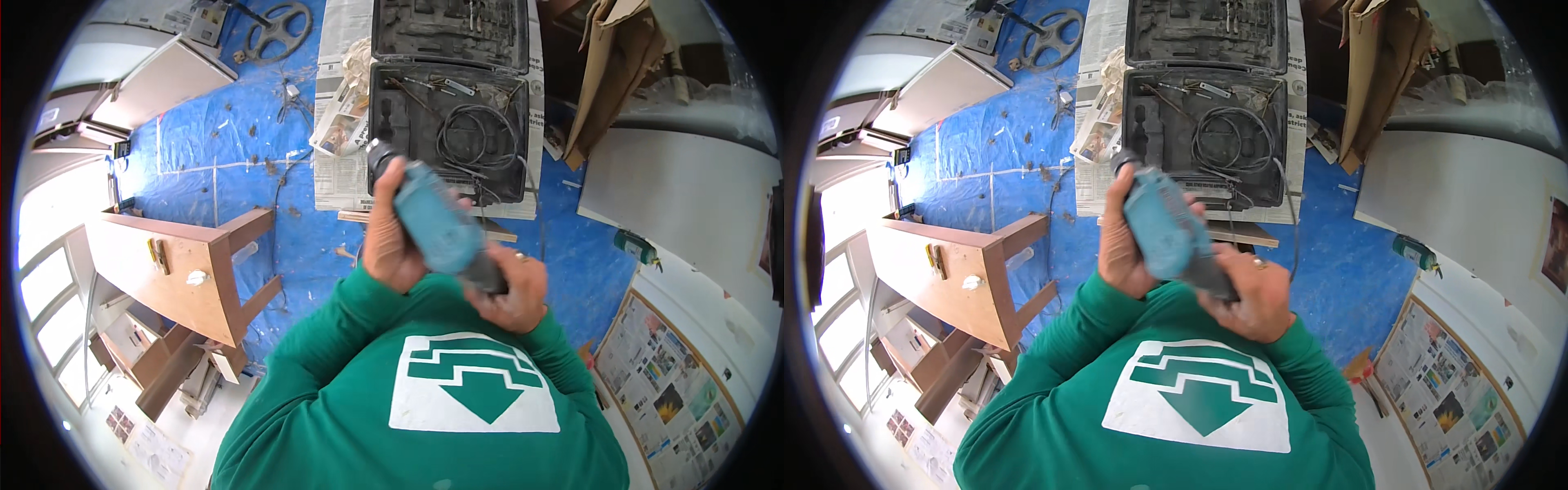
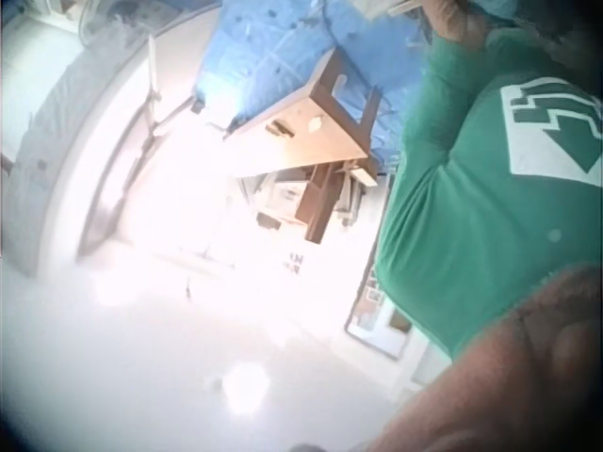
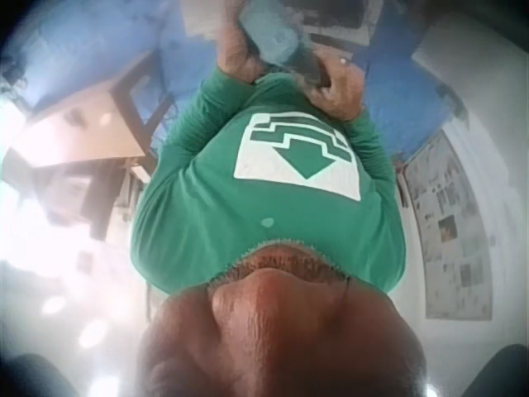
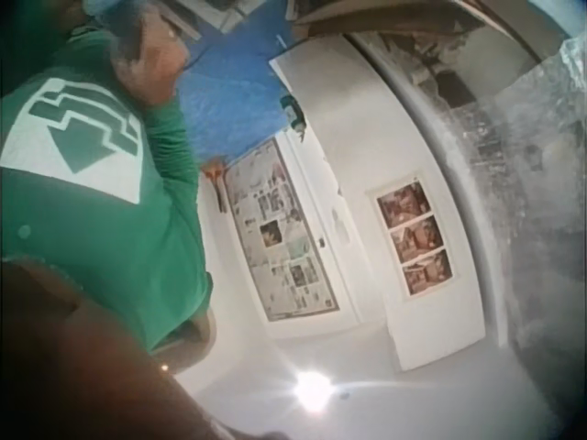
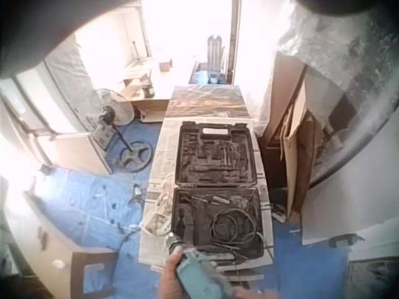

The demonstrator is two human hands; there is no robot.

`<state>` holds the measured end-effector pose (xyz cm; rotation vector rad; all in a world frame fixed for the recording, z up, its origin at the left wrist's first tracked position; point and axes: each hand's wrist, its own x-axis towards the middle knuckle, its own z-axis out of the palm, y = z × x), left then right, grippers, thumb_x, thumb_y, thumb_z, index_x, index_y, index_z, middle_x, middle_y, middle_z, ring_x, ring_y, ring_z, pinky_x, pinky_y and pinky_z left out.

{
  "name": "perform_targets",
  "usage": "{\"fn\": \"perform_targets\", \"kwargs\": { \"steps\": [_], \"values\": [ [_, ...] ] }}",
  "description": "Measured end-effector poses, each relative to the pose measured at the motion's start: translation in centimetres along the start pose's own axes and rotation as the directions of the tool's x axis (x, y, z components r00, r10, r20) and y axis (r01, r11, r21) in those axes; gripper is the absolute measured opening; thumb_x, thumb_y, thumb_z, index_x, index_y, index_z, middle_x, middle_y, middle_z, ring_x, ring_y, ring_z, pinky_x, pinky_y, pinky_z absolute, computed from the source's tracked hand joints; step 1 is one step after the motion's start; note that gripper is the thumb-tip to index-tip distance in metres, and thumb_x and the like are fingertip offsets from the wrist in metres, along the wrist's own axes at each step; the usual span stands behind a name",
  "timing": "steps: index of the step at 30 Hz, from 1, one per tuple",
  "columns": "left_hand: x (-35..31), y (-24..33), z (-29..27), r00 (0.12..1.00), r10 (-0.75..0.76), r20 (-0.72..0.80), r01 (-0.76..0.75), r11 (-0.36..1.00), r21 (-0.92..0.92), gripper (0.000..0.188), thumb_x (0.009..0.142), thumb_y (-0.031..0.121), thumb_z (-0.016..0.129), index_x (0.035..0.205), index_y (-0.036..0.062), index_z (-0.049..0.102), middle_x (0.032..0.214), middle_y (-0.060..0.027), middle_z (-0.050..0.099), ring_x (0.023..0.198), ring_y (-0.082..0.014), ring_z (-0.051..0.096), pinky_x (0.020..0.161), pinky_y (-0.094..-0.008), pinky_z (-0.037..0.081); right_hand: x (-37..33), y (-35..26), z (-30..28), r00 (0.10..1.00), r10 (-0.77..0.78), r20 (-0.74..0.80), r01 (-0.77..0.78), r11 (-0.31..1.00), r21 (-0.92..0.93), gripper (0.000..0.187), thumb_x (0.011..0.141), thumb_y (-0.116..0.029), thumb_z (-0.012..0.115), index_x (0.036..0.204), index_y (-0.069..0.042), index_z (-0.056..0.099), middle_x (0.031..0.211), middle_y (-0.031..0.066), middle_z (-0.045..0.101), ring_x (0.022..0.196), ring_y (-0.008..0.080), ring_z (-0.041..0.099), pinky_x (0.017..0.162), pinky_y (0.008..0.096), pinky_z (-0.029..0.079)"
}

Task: The person opens a black tool case and removes a corded drill. They then pick up a drill bit from the case and insert it into the drill's chuck, tightening it with their hands to secure the bit.

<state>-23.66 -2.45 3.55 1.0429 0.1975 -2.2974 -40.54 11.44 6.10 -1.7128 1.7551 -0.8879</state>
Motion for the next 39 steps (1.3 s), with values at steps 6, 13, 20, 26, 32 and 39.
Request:
{"fn": "perform_targets", "kwargs": {
  "steps": [6,13,20,26,32,39],
  "values": [
    [-3.3,2.8,-8.6,0.990,0.128,0.066,-0.116,0.980,-0.159,0.079,0.101,0.067,0.064,0.134,-0.0046,0.056,0.114,-0.0215,0.061,0.098,-0.0313,0.066,0.088,-0.0469,0.061,1.6,4.3,1.9,0.990,-0.074,-0.122,0.070,0.997,-0.040,0.065,0.085,-0.038,0.093,0.130,0.002,0.067,0.121,0.0223,0.075,0.108,0.0411,0.074,0.093,0.0457,0.060],
    [-5.9,2.6,-10.8,0.930,0.270,0.250,-0.203,0.943,-0.262,0.090,0.102,0.072,0.056,0.146,-0.0064,0.047,0.114,-0.0188,0.053,0.093,-0.0276,0.060,0.081,-0.0441,0.055,6.2,11.9,4.9,0.893,0.409,-0.189,-0.450,0.834,-0.320,0.095,0.086,-0.042,0.089,0.155,0.007,0.047,0.136,0.0274,0.068,0.127,0.0444,0.066,0.106,0.0498,0.054],
    [-6.2,2.1,-11.5,0.887,0.253,0.387,-0.156,0.952,-0.265,0.097,0.098,0.081,0.053,0.147,-0.0026,0.048,0.113,-0.0184,0.055,0.088,-0.0287,0.063,0.076,-0.0441,0.054,8.9,17.6,6.0,0.761,0.646,-0.060,-0.647,0.749,-0.146,0.090,0.084,-0.035,0.089,0.150,0.013,0.051,0.115,0.0279,0.076,0.117,0.0439,0.072,0.103,0.0463,0.055],
    [-6.1,2.7,-10.9,0.857,0.249,0.451,-0.160,0.961,-0.227,0.101,0.096,0.084,0.052,0.149,-0.0018,0.047,0.113,-0.0193,0.057,0.086,-0.0295,0.065,0.073,-0.0449,0.056,11.1,18.8,2.7,0.591,0.698,0.405,-0.807,0.504,0.308,0.024,0.096,-0.016,0.073,0.108,0.003,0.065,0.095,0.0094,0.068,0.077,0.0219,0.076,0.062,0.0316,0.061],
    [-6.4,2.6,-10.5,0.859,0.244,0.450,-0.136,0.956,-0.260,0.101,0.095,0.083,0.054,0.149,-0.0015,0.046,0.114,-0.0206,0.058,0.085,-0.0312,0.065,0.074,-0.0457,0.057,11.7,11.7,0.7,0.782,0.595,0.185,-0.512,0.444,0.735,0.025,0.105,-0.021,0.067,0.105,0.004,0.062,0.105,0.0123,0.065,0.086,0.0285,0.078,0.075,0.0342,0.066],
    [-7.3,3.0,-10.1,0.812,0.302,0.499,-0.180,0.944,-0.278,0.097,0.098,0.079,0.056,0.154,-0.0004,0.045,0.114,-0.0220,0.058,0.087,-0.0332,0.066,0.076,-0.0470,0.058,12.1,-0.2,-4.6,0.835,0.376,-0.402,-0.049,0.778,0.626,0.021,0.109,-0.017,0.061,0.112,0.003,0.066,0.107,0.0099,0.071,0.083,0.0182,0.071,0.076,0.0314,0.059]
  ]
}}
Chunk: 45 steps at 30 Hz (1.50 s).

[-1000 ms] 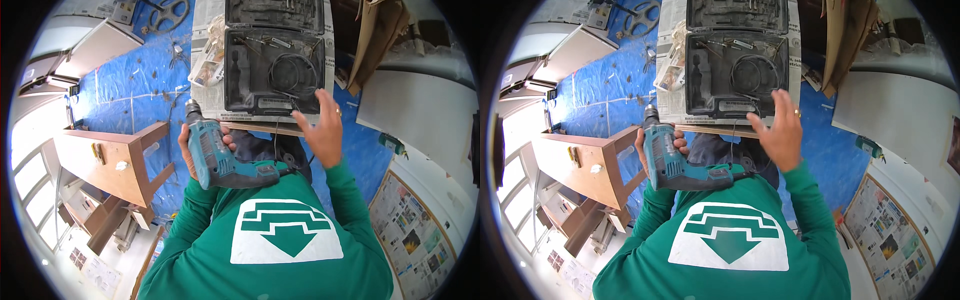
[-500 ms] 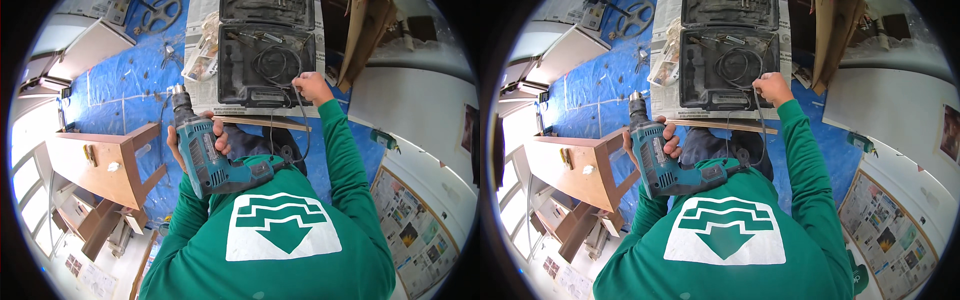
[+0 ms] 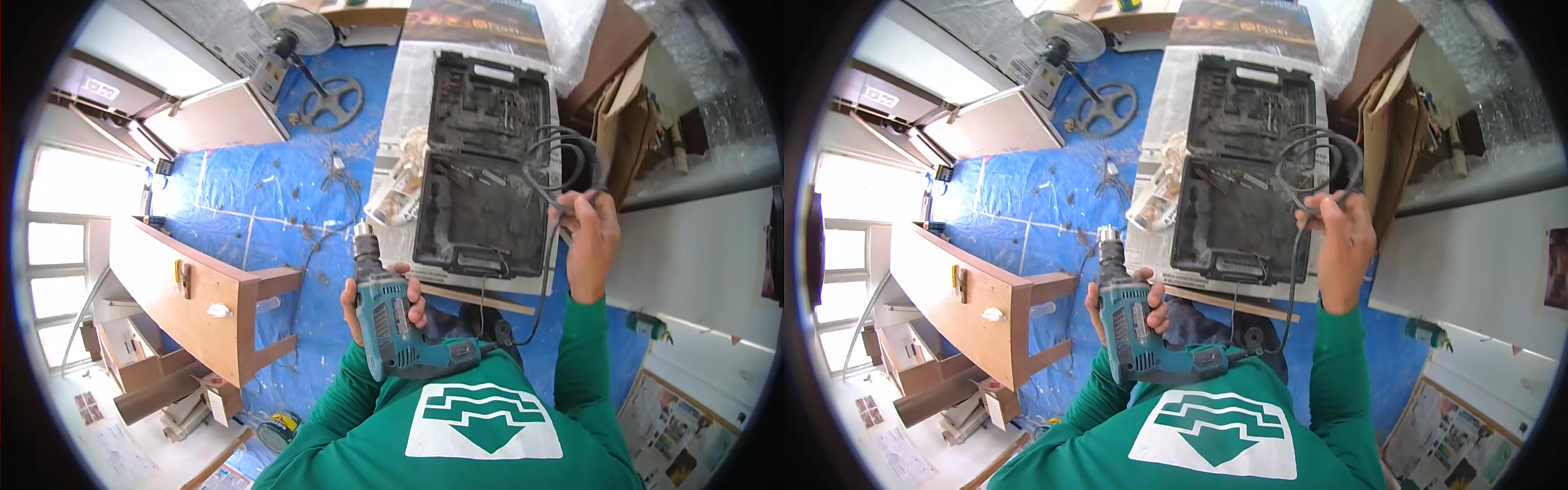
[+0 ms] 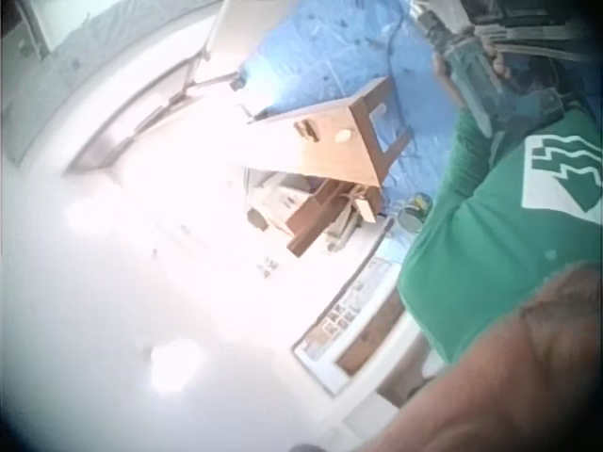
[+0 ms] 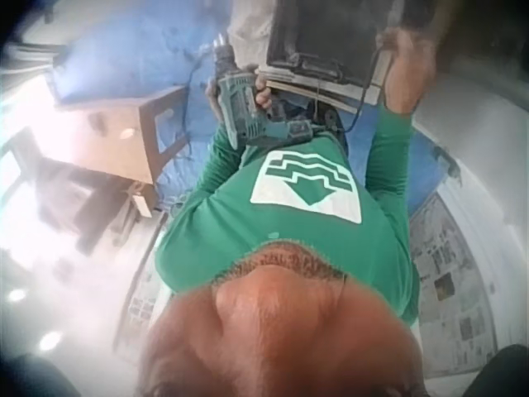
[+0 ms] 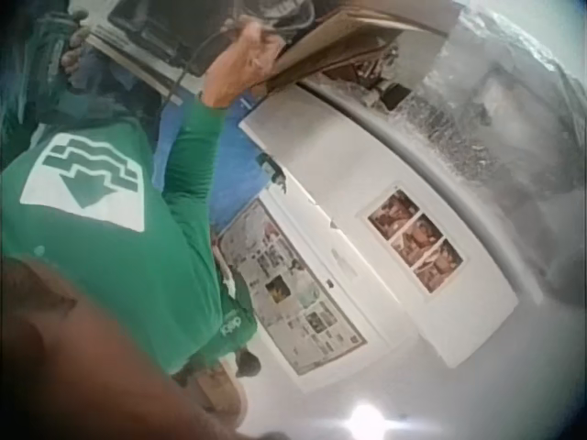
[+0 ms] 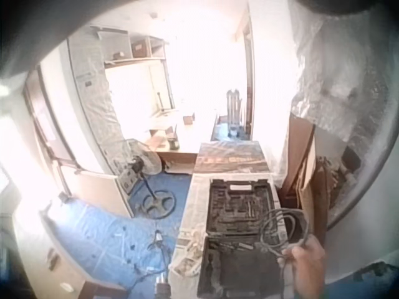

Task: The person opens a black tool case and removes a corded drill. They then pick up a drill bit from the case and insert it into the drill's chuck, tightening it with their hands to secure the bit.

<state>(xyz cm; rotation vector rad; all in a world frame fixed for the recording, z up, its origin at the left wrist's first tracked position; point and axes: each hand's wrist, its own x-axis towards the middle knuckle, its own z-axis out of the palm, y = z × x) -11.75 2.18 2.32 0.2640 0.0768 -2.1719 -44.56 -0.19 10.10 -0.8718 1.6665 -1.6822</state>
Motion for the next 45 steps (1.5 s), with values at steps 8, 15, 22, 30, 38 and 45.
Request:
{"fn": "perform_targets", "kwargs": {
  "steps": [8,15,22,30,38,45],
  "values": [
    [0.4,0.9,-0.6,0.993,0.066,0.098,-0.069,0.997,0.031,0.100,0.097,0.081,0.053,0.157,0.0012,0.043,0.116,-0.0215,0.058,0.087,-0.0315,0.063,0.073,-0.0451,0.053,1.7,-1.4,0.7,0.905,-0.422,-0.053,0.406,0.895,-0.187,0.026,0.110,-0.022,0.066,0.097,0.000,0.069,0.082,0.0007,0.063,0.074,0.0116,0.058,0.071,0.0284,0.048],
    [1.3,5.3,-1.2,0.932,-0.013,0.362,0.008,1.000,0.017,0.107,0.095,0.075,0.065,0.168,0.0040,0.031,0.112,-0.0196,0.058,0.078,-0.0309,0.067,0.063,-0.0426,0.055,1.5,-2.2,-0.8,0.952,-0.243,-0.184,0.214,0.963,-0.162,0.019,0.104,-0.014,0.073,0.098,0.004,0.073,0.090,0.0041,0.072,0.083,0.0101,0.066,0.080,0.0262,0.051],
    [1.6,8.2,0.4,0.889,-0.022,0.458,0.103,0.983,-0.153,0.089,0.104,0.048,0.070,0.164,-0.0043,0.030,0.105,-0.0200,0.062,0.074,-0.0284,0.075,0.059,-0.0356,0.067,-3.7,-3.6,-4.3,0.940,-0.253,-0.228,0.208,0.956,-0.204,0.012,0.101,-0.002,0.072,0.109,0.000,0.065,0.107,0.0084,0.072,0.082,0.0109,0.064,0.080,0.0274,0.055],
    [4.0,9.9,6.0,0.807,-0.195,0.558,0.347,0.920,-0.180,0.091,0.105,0.052,0.065,0.168,-0.0009,0.025,0.105,-0.0213,0.062,0.072,-0.0286,0.076,0.055,-0.0361,0.066,-12.8,0.5,-0.6,0.996,0.080,-0.038,-0.088,0.944,-0.318,0.021,0.099,-0.004,0.076,0.115,-0.001,0.063,0.098,0.0039,0.072,0.083,0.0087,0.065,0.075,0.0266,0.054],
    [2.9,7.8,10.0,0.755,-0.215,0.620,0.335,0.939,-0.082,0.086,0.106,0.048,0.066,0.166,0.0006,0.027,0.102,-0.0211,0.063,0.068,-0.0289,0.075,0.053,-0.0349,0.067,-16.2,5.0,2.9,0.696,0.364,0.619,-0.226,0.929,-0.293,0.036,0.106,-0.033,0.071,0.105,0.002,0.077,0.090,0.0107,0.074,0.080,0.0173,0.068,0.078,0.0330,0.055],
    [-1.5,7.4,11.4,0.843,-0.159,0.513,0.114,0.986,0.119,0.083,0.107,0.044,0.067,0.166,0.0011,0.026,0.105,-0.0219,0.062,0.071,-0.0303,0.076,0.054,-0.0360,0.066,-14.3,11.2,3.0,0.497,0.311,0.810,-0.183,0.950,-0.253,0.027,0.098,-0.016,0.070,0.118,0.001,0.076,0.090,0.0132,0.077,0.084,0.0182,0.072,0.081,0.0371,0.059]
  ]
}}
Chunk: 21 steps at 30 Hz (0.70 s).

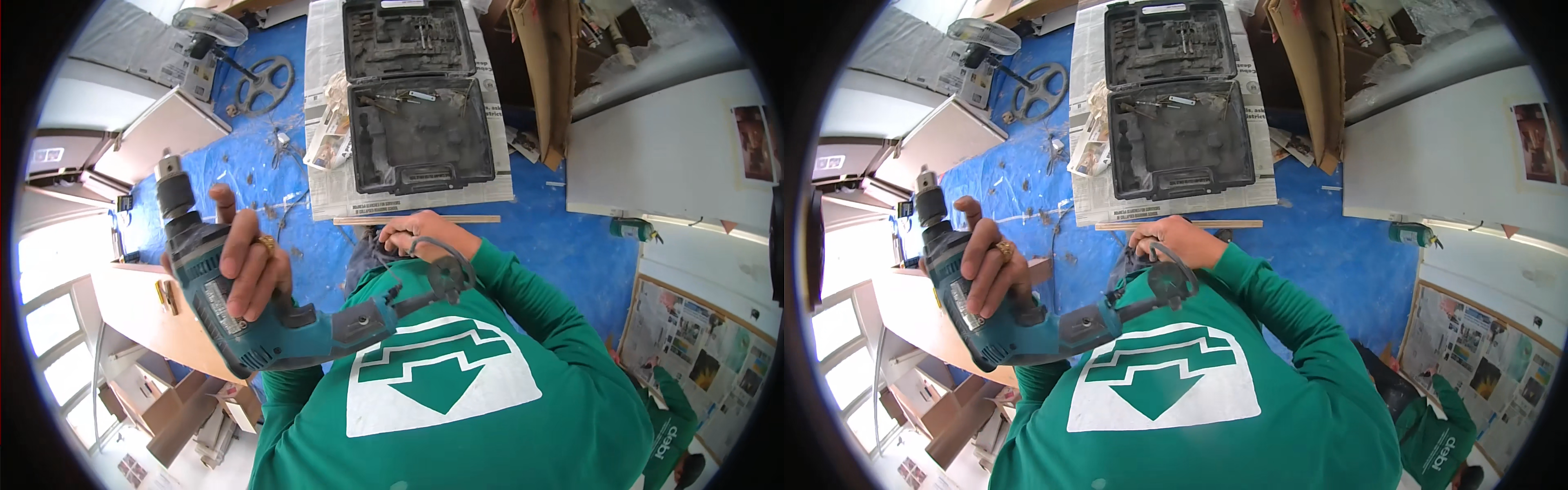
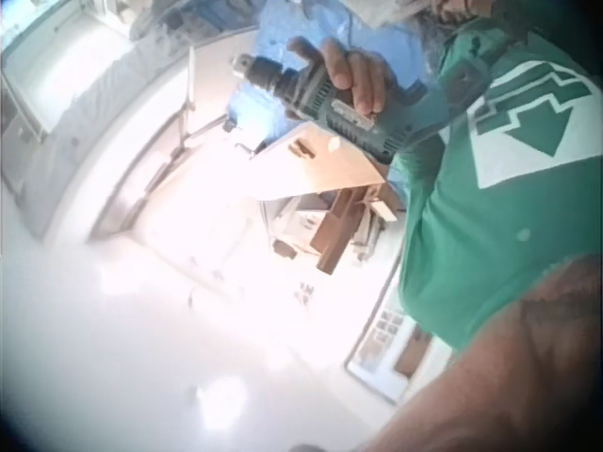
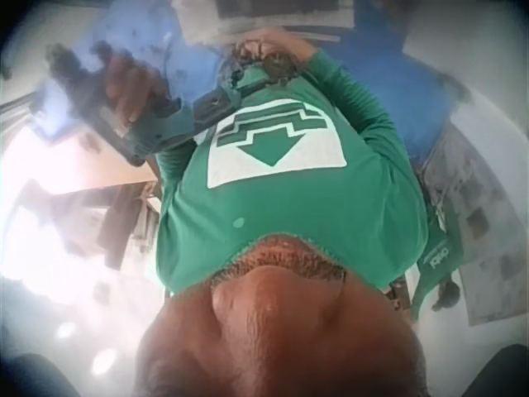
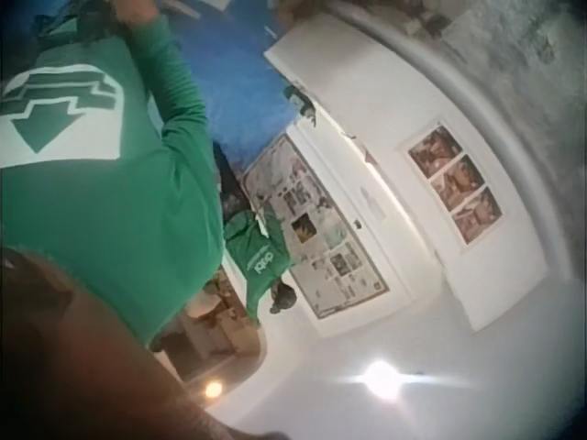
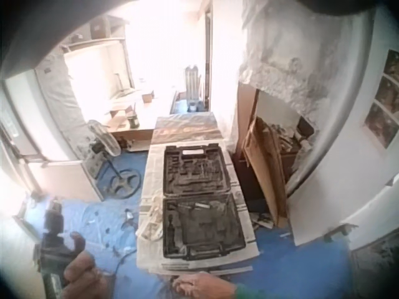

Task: The person opens a black tool case and removes a corded drill. They then pick up a drill bit from the case and insert it into the drill's chuck, tightening it with their hands to secure the bit.

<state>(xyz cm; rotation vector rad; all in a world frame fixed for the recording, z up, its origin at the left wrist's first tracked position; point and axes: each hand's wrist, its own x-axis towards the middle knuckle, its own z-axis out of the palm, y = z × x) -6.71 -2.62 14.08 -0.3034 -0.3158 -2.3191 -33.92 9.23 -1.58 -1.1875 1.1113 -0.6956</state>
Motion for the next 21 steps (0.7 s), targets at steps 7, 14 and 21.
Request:
{"fn": "perform_targets", "kwargs": {
  "steps": [7,14,21],
  "values": [
    [-3.4,2.9,2.7,0.985,0.167,0.053,-0.174,0.965,0.198,0.088,0.106,0.040,0.068,0.164,-0.0065,0.020,0.103,-0.0239,0.058,0.069,-0.0332,0.075,0.052,-0.0339,0.069,3.2,6.1,1.1,0.954,-0.272,0.129,0.297,0.920,-0.256,0.051,0.091,-0.017,0.072,0.140,-0.002,0.067,0.120,0.0212,0.075,0.109,0.0348,0.074,0.095,0.0411,0.058],
    [-5.4,4.3,3.4,0.960,0.262,0.094,-0.278,0.931,0.235,0.091,0.104,0.043,0.070,0.164,-0.0077,0.023,0.103,-0.0219,0.057,0.068,-0.0308,0.076,0.055,-0.0351,0.069,3.1,2.3,-0.8,0.918,-0.286,-0.276,0.174,0.913,-0.368,0.036,0.093,-0.005,0.065,0.128,-0.003,0.074,0.123,0.0232,0.076,0.112,0.0432,0.073,0.101,0.0482,0.058],
    [-3.2,8.2,1.2,0.968,0.242,0.065,-0.249,0.905,0.345,0.099,0.102,0.049,0.072,0.167,-0.0051,0.022,0.105,-0.0209,0.058,0.068,-0.0279,0.074,0.053,-0.0340,0.066,12.5,5.5,-10.7,0.722,-0.365,-0.588,-0.191,0.712,-0.676,0.025,0.099,-0.023,0.070,0.115,-0.005,0.076,0.123,0.0152,0.076,0.108,0.0391,0.074,0.094,0.0506,0.060]
  ]
}}
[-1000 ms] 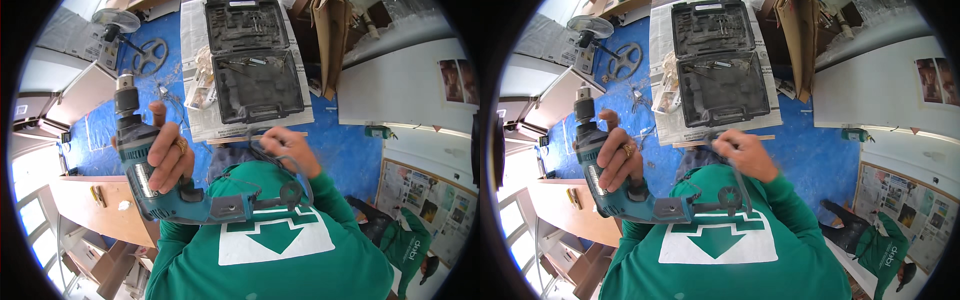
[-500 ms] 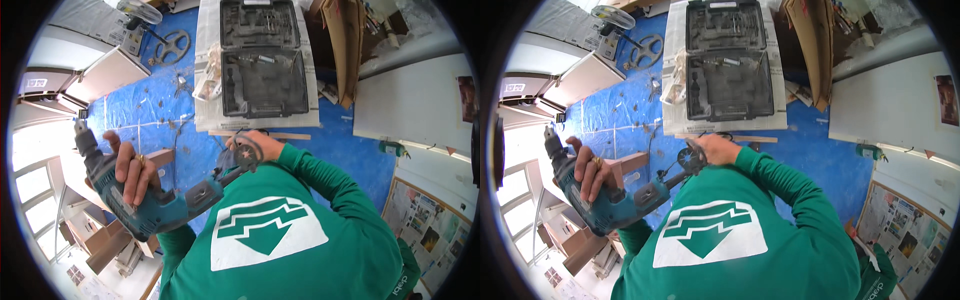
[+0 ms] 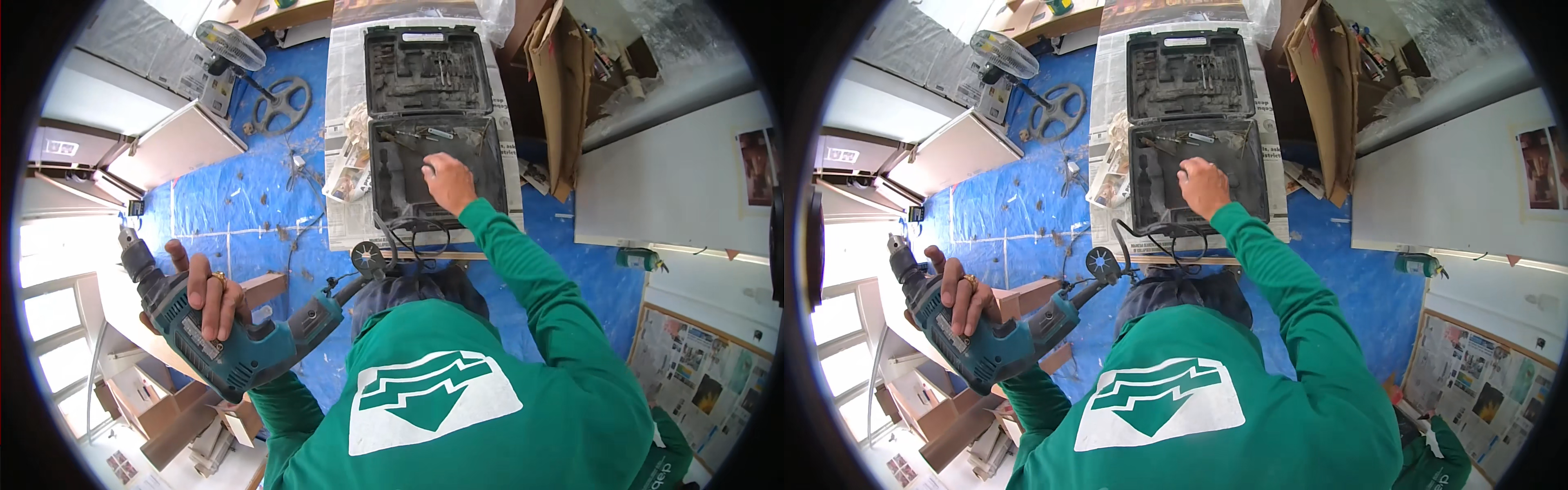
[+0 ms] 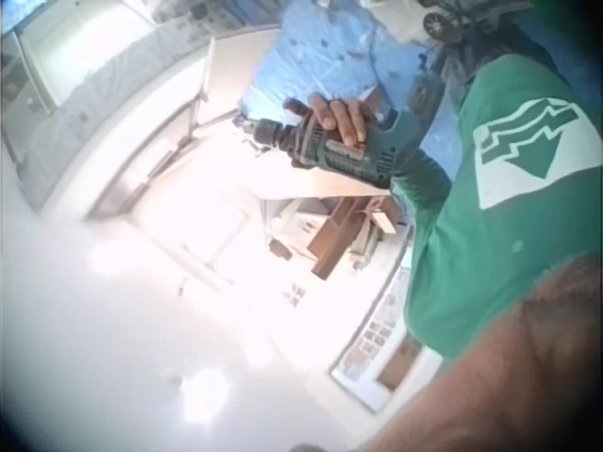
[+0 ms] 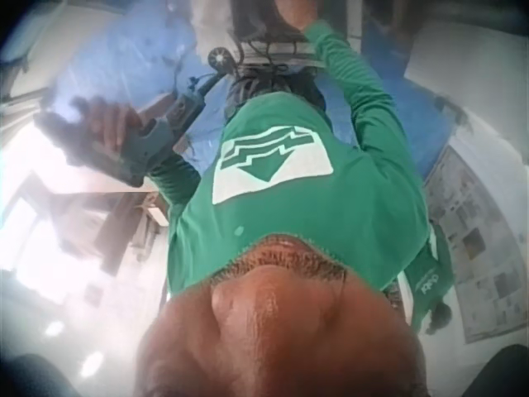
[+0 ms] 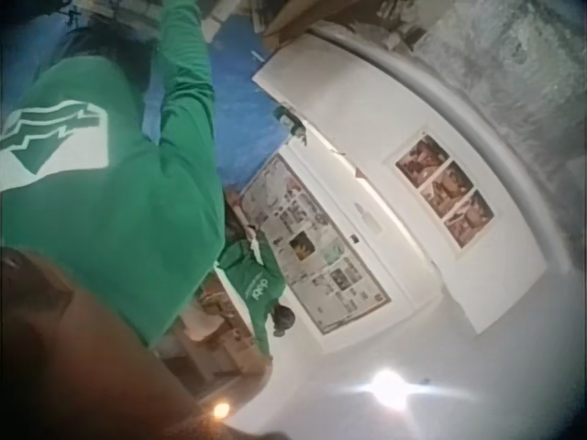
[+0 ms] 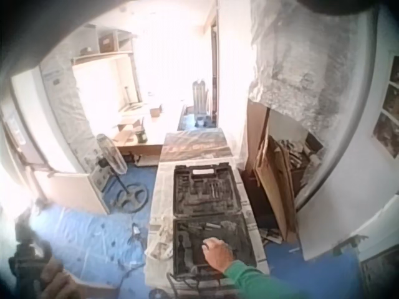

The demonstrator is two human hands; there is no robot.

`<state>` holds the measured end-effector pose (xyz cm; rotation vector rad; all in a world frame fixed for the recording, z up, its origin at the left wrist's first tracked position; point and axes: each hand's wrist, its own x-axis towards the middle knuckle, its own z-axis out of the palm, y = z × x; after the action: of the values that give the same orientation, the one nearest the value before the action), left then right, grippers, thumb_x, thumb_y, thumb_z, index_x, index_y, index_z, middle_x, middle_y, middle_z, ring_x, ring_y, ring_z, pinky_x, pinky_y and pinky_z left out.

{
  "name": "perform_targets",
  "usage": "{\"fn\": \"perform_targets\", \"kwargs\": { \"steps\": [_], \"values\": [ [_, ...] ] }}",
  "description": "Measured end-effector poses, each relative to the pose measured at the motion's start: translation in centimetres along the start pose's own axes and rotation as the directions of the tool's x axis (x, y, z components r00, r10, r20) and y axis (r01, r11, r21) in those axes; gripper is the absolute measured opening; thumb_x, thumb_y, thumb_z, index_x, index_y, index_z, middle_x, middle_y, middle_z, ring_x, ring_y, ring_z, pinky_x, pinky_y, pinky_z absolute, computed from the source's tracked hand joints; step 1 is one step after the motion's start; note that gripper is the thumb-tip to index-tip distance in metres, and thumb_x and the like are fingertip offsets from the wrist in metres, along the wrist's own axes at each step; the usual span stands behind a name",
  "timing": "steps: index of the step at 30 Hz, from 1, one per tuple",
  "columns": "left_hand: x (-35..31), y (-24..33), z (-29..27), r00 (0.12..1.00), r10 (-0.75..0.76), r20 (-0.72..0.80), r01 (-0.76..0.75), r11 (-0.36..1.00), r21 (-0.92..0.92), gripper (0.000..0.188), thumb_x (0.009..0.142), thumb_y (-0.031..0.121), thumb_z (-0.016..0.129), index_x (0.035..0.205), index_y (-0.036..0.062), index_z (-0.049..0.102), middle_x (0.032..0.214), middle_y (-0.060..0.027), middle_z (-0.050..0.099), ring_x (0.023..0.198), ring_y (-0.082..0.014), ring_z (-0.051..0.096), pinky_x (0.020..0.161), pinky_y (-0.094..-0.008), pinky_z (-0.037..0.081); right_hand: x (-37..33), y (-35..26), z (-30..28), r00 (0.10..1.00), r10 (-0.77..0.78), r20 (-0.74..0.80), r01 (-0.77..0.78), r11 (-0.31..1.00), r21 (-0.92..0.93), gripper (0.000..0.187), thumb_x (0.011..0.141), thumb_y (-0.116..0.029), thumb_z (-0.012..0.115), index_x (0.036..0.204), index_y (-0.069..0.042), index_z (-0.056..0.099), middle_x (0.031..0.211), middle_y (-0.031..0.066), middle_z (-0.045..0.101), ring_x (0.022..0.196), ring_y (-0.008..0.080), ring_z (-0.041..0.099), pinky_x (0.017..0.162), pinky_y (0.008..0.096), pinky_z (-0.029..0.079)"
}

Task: The person opens a black tool case and removes a corded drill. They then pick up a drill bit from the case and insert it into the drill's chuck, tightening it with their hands to secure the bit.

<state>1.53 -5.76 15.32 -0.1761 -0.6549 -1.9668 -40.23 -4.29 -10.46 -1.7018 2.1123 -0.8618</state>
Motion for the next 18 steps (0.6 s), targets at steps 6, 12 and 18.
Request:
{"fn": "perform_targets", "kwargs": {
  "steps": [6,12,18],
  "values": [
    [3.3,1.0,-7.2,0.977,-0.215,-0.003,0.215,0.975,0.058,0.102,0.101,0.053,0.072,0.170,-0.0014,0.021,0.111,-0.0226,0.057,0.078,-0.0310,0.074,0.062,-0.0400,0.063,5.2,3.6,6.0,1.000,-0.013,0.019,0.018,0.955,-0.296,0.030,0.100,-0.020,0.064,0.127,-0.009,0.070,0.124,0.0116,0.070,0.104,0.0377,0.075,0.086,0.0528,0.062],
    [3.1,-4.9,-17.3,0.856,-0.380,-0.351,0.385,0.921,-0.059,0.095,0.102,0.068,0.061,0.161,-0.0028,0.036,0.108,-0.0234,0.057,0.072,-0.0305,0.067,0.061,-0.0425,0.062,6.4,3.0,7.7,1.000,0.016,0.019,-0.007,0.909,-0.416,0.016,0.097,-0.021,0.064,0.108,-0.010,0.070,0.105,0.0108,0.074,0.091,0.0353,0.077,0.074,0.0510,0.063],
    [2.3,-10.6,-27.1,0.651,-0.581,-0.490,0.634,0.770,-0.071,0.090,0.100,0.073,0.056,0.147,-0.0035,0.048,0.104,-0.0247,0.063,0.066,-0.0297,0.069,0.057,-0.0375,0.063,6.0,1.8,7.1,1.000,-0.030,0.004,0.029,0.930,-0.366,0.021,0.096,-0.020,0.067,0.114,-0.010,0.072,0.096,0.0083,0.072,0.084,0.0316,0.076,0.073,0.0469,0.061]
  ]
}}
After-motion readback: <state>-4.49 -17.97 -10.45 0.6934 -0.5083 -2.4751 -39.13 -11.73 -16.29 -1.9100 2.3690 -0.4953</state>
